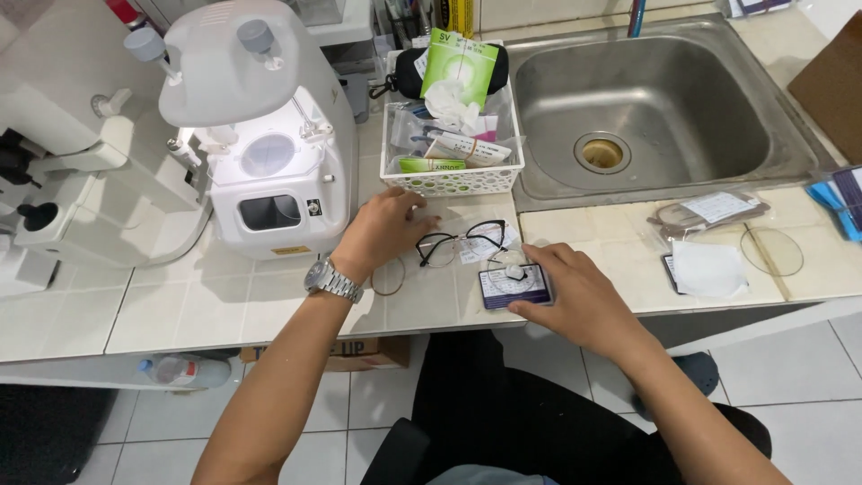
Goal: Inspecting and measuring eyeglass lenses using a lensmeter and preparing them for assembly or distribution by placing them in bags.
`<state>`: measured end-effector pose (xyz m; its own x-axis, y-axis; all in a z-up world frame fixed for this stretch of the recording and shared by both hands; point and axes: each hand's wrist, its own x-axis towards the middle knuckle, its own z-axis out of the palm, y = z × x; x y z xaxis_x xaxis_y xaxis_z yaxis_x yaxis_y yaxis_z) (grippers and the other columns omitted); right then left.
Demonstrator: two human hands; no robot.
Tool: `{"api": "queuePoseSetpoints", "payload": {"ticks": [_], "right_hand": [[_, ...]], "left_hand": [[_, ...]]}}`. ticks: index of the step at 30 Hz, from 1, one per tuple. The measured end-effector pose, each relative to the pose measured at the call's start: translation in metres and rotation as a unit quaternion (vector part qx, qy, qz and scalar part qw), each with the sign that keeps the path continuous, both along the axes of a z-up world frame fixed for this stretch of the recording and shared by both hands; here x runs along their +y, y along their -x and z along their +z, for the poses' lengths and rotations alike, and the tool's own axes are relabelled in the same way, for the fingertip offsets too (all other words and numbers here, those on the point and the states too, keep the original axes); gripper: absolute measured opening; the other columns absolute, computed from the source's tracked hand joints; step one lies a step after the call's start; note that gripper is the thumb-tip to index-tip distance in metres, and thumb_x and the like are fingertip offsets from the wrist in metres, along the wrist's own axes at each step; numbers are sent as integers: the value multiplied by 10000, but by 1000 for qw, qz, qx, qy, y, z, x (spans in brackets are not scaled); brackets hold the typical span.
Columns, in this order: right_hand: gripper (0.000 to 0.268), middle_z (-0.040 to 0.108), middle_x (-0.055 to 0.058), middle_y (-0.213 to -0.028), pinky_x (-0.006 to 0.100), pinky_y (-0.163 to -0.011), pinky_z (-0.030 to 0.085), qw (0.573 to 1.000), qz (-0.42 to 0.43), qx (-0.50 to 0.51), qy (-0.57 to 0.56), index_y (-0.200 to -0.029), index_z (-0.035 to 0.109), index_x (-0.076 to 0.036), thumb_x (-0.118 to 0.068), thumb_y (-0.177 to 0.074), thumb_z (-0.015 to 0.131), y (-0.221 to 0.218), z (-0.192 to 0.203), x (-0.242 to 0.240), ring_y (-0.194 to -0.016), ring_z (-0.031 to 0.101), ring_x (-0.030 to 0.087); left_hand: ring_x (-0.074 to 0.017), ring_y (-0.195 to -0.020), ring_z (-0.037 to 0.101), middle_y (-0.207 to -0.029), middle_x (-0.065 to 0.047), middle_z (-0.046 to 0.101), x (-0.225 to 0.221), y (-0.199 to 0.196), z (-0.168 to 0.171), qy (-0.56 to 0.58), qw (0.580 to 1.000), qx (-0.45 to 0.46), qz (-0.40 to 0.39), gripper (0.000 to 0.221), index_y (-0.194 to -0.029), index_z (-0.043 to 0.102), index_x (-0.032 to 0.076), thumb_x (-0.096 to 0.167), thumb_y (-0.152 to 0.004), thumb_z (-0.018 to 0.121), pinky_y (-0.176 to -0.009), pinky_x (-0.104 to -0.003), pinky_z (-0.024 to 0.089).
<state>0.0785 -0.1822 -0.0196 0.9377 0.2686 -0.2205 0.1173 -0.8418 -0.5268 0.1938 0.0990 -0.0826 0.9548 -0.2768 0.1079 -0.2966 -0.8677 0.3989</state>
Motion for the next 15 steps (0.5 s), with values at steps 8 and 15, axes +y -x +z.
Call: {"api": "queuePoseSetpoints", "payload": {"ticks": [8, 15], "right_hand": [[729, 615, 202, -1337, 478, -1019, 531, 999, -33, -17, 6, -1432, 562, 12, -383, -856, 772, -1, -26, 20, -1259, 603, 365], [702, 606, 250, -1325, 492, -988, 537, 994, -20, -62, -92, -1425, 541, 69, -292, -865, 761, 7, -16, 25, -1245, 588, 407]], "left_hand": [[-220, -773, 709, -813, -27, 682, 6, -17, -44, -107, 981, -164, 6, 133, -929, 757, 117, 209, -856, 696, -669, -336, 604], [-289, -859, 698, -963, -117, 659, -21, 37, -3, -164, 937, -303, 59, 533, -1179, 699, 15, 438, -857, 721, -649, -381, 586]]}}
